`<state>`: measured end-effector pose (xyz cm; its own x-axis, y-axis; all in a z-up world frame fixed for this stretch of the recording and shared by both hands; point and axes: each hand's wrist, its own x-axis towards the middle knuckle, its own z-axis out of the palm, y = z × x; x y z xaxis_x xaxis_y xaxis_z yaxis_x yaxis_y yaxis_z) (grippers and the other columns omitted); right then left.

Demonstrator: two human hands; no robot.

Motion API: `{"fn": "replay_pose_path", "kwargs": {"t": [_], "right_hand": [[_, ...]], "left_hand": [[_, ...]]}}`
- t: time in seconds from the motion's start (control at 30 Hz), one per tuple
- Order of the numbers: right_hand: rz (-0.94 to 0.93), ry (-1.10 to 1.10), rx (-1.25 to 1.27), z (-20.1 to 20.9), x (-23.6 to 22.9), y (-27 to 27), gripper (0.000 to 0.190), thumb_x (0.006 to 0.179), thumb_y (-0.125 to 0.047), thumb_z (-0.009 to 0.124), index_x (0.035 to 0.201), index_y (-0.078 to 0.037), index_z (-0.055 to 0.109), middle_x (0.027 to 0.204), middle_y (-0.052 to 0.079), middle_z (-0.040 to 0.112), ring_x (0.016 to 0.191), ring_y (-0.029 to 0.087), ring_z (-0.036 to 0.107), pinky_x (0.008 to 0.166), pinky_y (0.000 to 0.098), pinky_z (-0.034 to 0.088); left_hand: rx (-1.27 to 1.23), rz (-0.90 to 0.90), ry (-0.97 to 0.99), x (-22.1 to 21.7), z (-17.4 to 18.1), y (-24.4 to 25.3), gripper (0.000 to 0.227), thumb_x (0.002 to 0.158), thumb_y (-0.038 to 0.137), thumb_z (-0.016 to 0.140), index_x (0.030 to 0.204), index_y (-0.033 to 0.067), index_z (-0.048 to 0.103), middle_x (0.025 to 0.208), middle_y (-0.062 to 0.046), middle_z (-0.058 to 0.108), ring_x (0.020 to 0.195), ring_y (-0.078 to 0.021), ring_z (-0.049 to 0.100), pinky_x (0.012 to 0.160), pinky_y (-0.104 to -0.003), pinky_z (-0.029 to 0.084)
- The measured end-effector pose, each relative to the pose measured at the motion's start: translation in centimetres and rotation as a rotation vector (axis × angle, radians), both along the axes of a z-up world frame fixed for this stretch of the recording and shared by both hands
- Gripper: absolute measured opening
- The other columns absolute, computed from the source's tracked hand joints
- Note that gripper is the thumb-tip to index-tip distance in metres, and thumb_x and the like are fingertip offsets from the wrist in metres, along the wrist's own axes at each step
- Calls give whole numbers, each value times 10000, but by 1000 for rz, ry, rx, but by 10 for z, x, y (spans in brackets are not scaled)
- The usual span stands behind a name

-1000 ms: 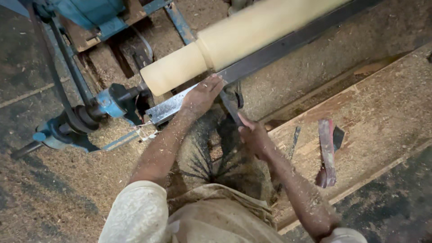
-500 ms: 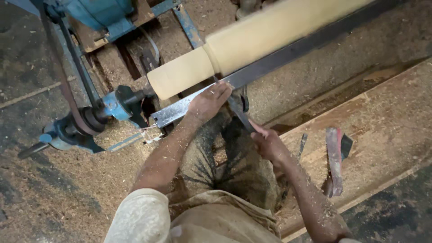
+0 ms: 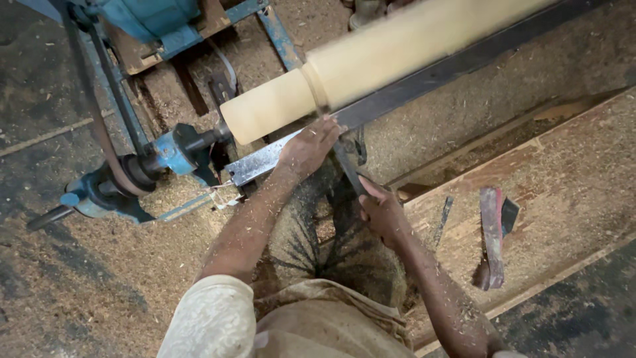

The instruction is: The person shapes a cylindrical wooden blank mounted on a lathe using a chisel. They progressively carve decorative grooves and contours along the spinning wood, removing shavings and refining the profile.

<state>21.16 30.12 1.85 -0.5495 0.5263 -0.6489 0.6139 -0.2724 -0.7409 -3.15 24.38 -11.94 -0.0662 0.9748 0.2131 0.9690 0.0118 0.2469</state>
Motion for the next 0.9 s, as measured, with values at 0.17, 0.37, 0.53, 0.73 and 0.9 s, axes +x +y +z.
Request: {"fn": "replay_pose_path", "kwargs": {"t": [0.17, 0.37, 0.53, 0.73, 0.9], "right_hand": [[-49, 62, -2, -7, -1, -2, 523, 947, -115, 580, 1462, -192, 612, 618, -37, 520, 529, 74, 443, 486, 257, 358], [22, -86, 105, 4, -9, -20, 493, 993, -195, 558, 1484, -207, 528, 643, -21, 548, 528, 73, 470, 487, 259, 426], [-73, -179, -28, -10, -17, -62, 539, 1035, -282, 486, 1565, -270, 390, 626, -15, 559, 458, 84, 471, 405, 270, 430], [-251, -24, -150, -43, -15, -62, 593, 1003, -190, 518, 1585, -255, 422, 595, -11, 480, 441, 93, 416, 390, 282, 368], [35, 186, 17, -56, 20, -25, 583, 1012, -156, 534, 1585, -179, 426, 658, -50, 413, 551, 78, 409, 478, 275, 387]], "left_hand": [[-44, 22, -59, -2, 10, 0, 439, 1012, 126, 488, 1444, 56, 527, 1563, -129, 467, 1480, -326, 422, 1199, -400, 429], [-136, 124, -244, 1, 38, 3, 432, 1016, 182, 496, 1433, 87, 554, 1545, -114, 491, 1423, -328, 476, 1149, -403, 448], [2, -21, 82, 3, 31, 0, 401, 1000, 173, 521, 1380, 91, 620, 1495, -88, 542, 1394, -309, 505, 1112, -415, 497], [81, 8, 2, 1, 12, -1, 420, 950, 132, 557, 1362, 95, 627, 1478, -115, 564, 1379, -301, 524, 1091, -378, 500], [20, 11, -79, 2, 8, -1, 451, 977, 83, 532, 1423, 107, 595, 1536, -115, 516, 1446, -293, 457, 1159, -383, 455]]}}
